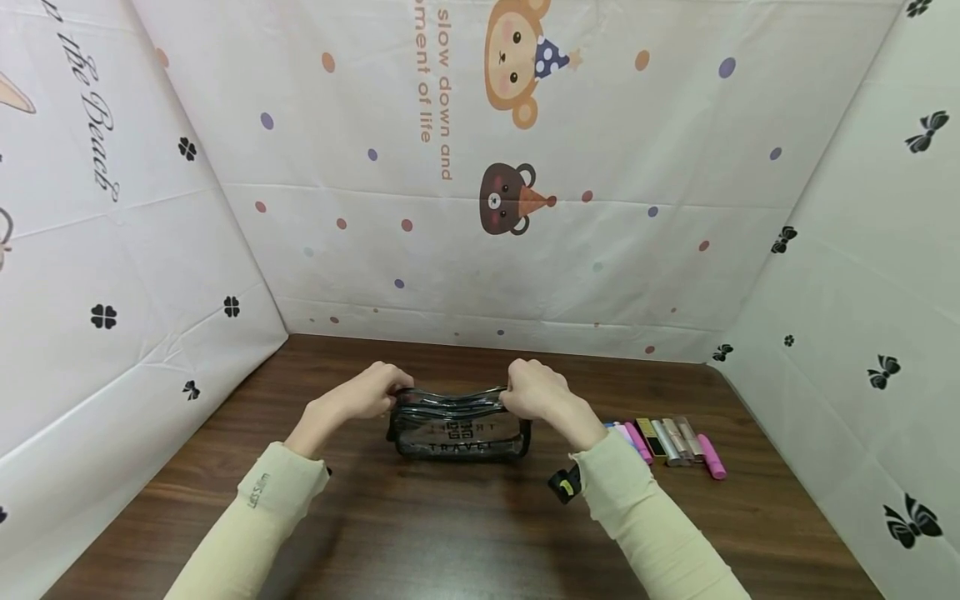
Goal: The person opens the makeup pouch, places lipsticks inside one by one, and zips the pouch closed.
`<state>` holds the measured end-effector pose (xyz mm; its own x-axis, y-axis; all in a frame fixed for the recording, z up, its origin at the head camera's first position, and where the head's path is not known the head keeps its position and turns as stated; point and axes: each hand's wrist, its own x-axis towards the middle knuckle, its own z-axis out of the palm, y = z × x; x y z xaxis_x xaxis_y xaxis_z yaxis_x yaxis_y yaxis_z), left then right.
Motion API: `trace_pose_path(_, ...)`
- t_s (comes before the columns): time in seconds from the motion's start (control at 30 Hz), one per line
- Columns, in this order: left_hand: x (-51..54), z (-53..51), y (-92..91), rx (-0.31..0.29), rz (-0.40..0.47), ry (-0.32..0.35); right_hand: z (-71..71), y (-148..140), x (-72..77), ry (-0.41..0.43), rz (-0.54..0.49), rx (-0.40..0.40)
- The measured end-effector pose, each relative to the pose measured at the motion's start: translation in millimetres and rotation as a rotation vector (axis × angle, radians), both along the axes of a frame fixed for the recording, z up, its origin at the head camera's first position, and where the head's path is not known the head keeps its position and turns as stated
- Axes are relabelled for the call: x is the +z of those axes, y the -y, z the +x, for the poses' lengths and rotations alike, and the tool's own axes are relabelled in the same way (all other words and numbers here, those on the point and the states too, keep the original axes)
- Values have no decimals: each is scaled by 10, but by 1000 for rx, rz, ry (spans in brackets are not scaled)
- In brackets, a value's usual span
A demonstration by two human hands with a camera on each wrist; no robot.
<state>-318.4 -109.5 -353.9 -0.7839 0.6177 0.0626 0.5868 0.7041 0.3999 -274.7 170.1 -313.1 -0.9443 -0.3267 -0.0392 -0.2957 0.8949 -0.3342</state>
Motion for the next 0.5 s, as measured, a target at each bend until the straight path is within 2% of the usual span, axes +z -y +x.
trace_pose_path(0.5, 14, 3, -10, 14, -11, 16, 1, -27, 14, 8, -8, 4)
